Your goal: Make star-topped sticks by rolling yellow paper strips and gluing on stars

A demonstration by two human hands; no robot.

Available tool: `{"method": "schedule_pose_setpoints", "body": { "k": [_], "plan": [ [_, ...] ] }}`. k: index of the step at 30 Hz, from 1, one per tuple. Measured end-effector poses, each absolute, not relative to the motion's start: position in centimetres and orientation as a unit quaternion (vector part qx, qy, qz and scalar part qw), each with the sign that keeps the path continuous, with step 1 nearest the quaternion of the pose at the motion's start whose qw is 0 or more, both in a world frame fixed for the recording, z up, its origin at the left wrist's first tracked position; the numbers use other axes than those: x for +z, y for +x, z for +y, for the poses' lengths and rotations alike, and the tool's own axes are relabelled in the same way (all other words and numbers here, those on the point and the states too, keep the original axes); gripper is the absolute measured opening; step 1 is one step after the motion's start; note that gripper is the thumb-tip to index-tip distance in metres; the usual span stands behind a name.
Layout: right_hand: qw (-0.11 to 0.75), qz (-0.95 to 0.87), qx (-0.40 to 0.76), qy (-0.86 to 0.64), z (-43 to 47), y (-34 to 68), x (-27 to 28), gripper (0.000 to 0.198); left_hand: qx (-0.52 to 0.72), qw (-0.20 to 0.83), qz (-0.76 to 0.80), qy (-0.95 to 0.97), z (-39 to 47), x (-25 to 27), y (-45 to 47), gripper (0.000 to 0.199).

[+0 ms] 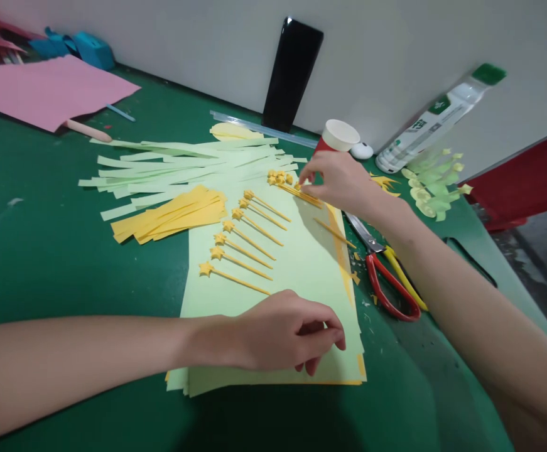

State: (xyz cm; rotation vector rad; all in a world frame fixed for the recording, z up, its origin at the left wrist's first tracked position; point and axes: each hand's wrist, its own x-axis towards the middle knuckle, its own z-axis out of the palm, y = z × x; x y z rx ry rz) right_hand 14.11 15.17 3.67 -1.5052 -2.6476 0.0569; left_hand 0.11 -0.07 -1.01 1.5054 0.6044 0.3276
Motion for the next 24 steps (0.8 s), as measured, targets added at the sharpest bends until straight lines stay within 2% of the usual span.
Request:
{"method": "schedule_pose_setpoints", "body": {
  "k": [3, 7, 24],
  "plan": [
    [0.014, -0.842, 0.025, -0.539, 12.7, 16.0, 3.7, 0.009, 0.143, 0.684, 0.272, 0.661, -0.2, -1.0, 0.1, 0.02],
    [0.009, -0.817, 0.041, -0.575, 10.7, 17.3, 2.2, 0.01, 0.141, 0.693, 0.273, 0.652, -0.2, -0.9, 0.1, 0.02],
    [0.142, -0.795, 0.075, -0.586, 8.7, 17.1, 0.1, 0.01, 0.171, 0.68, 0.275, 0.658, -0.3, 0.0, -0.1, 0.02]
  ]
}}
